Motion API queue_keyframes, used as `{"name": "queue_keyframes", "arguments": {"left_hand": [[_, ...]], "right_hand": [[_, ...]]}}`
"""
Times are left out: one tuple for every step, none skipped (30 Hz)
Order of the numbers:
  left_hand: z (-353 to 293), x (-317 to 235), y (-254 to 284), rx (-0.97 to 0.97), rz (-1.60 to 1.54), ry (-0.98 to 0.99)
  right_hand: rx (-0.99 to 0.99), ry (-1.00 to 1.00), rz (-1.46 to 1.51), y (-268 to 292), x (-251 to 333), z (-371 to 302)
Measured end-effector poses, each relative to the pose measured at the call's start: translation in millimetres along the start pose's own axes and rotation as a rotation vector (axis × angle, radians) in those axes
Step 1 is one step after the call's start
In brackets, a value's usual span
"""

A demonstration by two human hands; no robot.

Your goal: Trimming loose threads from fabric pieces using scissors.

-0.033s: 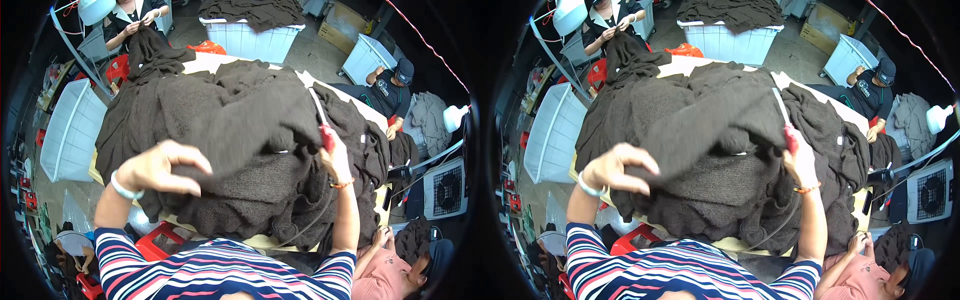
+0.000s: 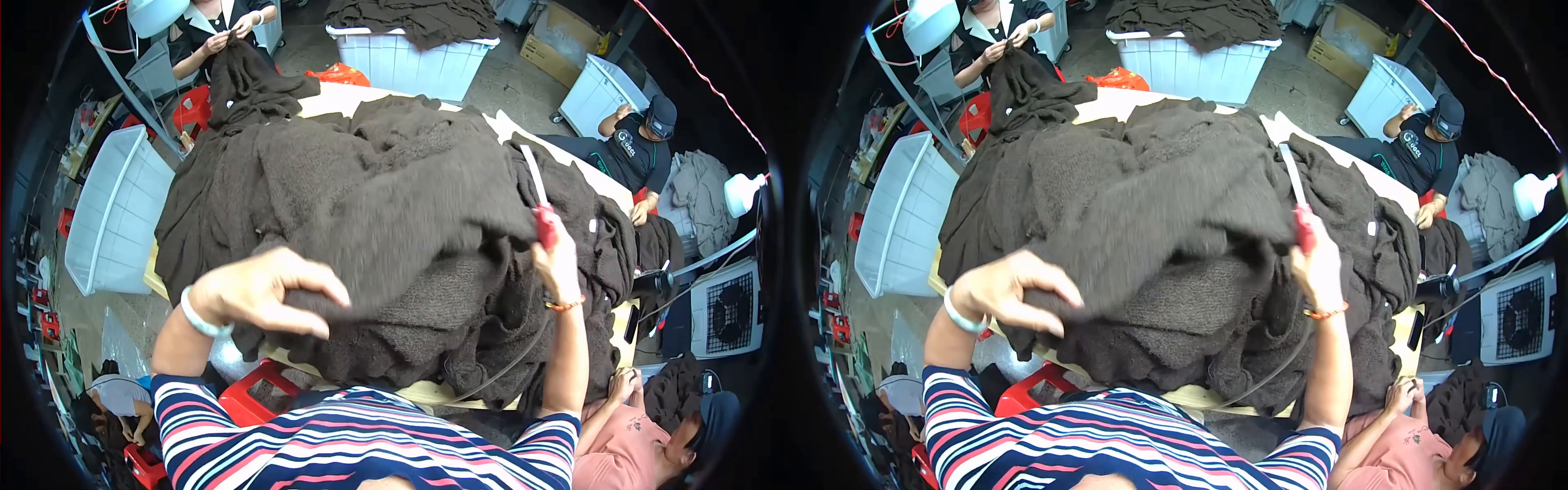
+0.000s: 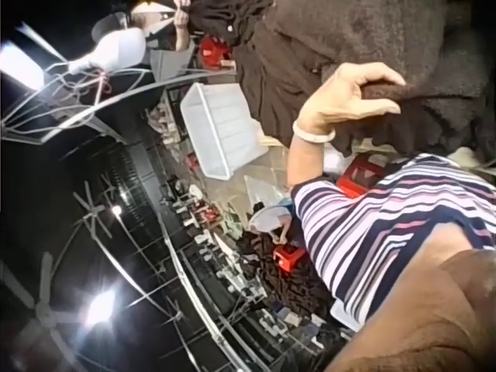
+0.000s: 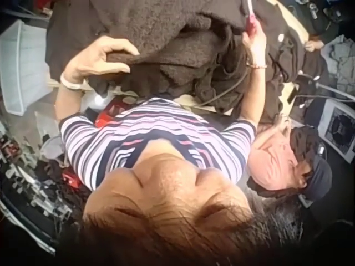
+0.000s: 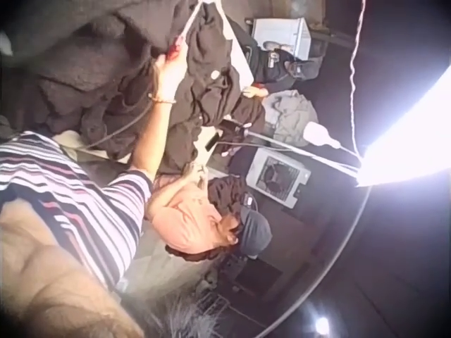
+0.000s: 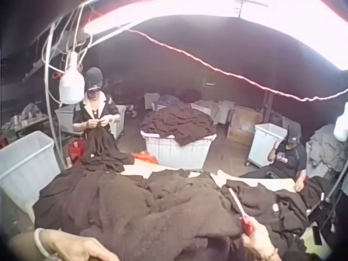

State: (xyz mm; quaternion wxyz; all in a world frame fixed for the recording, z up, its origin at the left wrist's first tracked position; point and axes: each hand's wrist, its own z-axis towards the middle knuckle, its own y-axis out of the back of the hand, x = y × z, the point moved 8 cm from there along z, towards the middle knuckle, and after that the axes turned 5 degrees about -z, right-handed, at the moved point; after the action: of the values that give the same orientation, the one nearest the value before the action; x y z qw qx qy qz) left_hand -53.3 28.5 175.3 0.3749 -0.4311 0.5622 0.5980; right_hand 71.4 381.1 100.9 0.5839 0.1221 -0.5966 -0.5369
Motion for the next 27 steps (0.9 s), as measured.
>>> {"name": "queue_keyframes", "arguments": {"left_hand": [[-7, 5, -16, 0.078, -0.031, 0.044], [-10, 8, -29, 0.169, -0.051, 0.124], [-14, 13, -41, 0.262, -0.068, 0.203], [-21, 18, -50, 0.270, -0.054, 0.121], [-27, 18, -57, 0.288, -0.038, 0.131], [-27, 13, -58, 0.303, -0.089, 0.131], [-27, 5, -57, 0.320, -0.138, 0.131], [-29, -2, -52, 0.307, -0.167, 0.066], [-29, -9, -41, 0.315, -0.213, 0.125], [-30, -10, -21, 0.220, -0.145, 0.045], [-31, -16, 10, 0.028, -0.026, 0.008], [-39, -6, 41, -0.230, -0.144, 0.049], [-35, 0, 68, -0.422, -0.252, -0.011], [-36, 10, 90, -0.580, -0.280, 0.071], [-21, 19, 107, -0.622, -0.282, 0.046], [-21, 44, 133, -0.723, -0.064, 0.030], [-27, 65, 148, -0.820, 0.164, 0.051], [-24, 84, 145, -0.832, 0.293, 0.140], [-27, 96, 140, -0.847, 0.422, 0.238], [-20, 80, 125, -0.854, 0.547, 0.171], [-15, 63, 106, -0.863, 0.673, 0.112], [-12, 62, 96, -0.832, 0.649, 0.016], [-2, 50, 83, -0.722, 0.705, -0.007], [6, 48, 72, -0.655, 0.664, -0.060], [11, 47, 65, -0.591, 0.628, -0.108], [17, 52, 60, -0.537, 0.658, -0.117], [23, 55, 56, -0.515, 0.706, -0.110]], "right_hand": [[-0.050, -0.040, -0.046, 13, -9, -5], [-0.146, -0.004, 0.000, 29, -42, -17], [-0.236, -0.009, 0.064, 45, -72, -29], [-0.206, -0.110, 0.057, 57, -86, -36], [-0.172, -0.211, 0.055, 63, -101, -42], [-0.182, -0.203, 0.038, 75, -110, -49], [-0.194, -0.196, 0.021, 87, -116, -55], [-0.218, -0.207, 0.092, 95, -121, -59], [-0.218, -0.230, 0.041, 105, -104, -57], [-0.257, -0.131, -0.011, 112, -98, -47], [-0.301, -0.036, -0.074, 125, -89, -35], [-0.295, -0.055, -0.100, 130, -80, -16], [-0.287, -0.076, -0.128, 133, -72, 5], [-0.318, -0.069, -0.180, 134, -72, 28], [-0.351, -0.064, -0.239, 137, -70, 46], [-0.333, -0.068, -0.262, 130, -58, 63], [-0.314, -0.067, -0.281, 118, -43, 76], [-0.364, -0.038, -0.453, 104, -41, 80], [-0.345, 0.014, -0.555, 86, -28, 81], [-0.266, -0.013, -0.491, 72, -29, 77], [-0.181, -0.033, -0.422, 57, -26, 72], [-0.157, -0.024, -0.314, 48, -17, 62], [-0.127, -0.024, -0.210, 43, -5, 48], [-0.032, -0.050, -0.100, 39, 4, 38], [0.022, -0.099, 0.010, 35, 16, 27], [0.044, -0.044, 0.064, 34, 33, 16], [0.064, 0.009, 0.118, 32, 46, 7]]}}
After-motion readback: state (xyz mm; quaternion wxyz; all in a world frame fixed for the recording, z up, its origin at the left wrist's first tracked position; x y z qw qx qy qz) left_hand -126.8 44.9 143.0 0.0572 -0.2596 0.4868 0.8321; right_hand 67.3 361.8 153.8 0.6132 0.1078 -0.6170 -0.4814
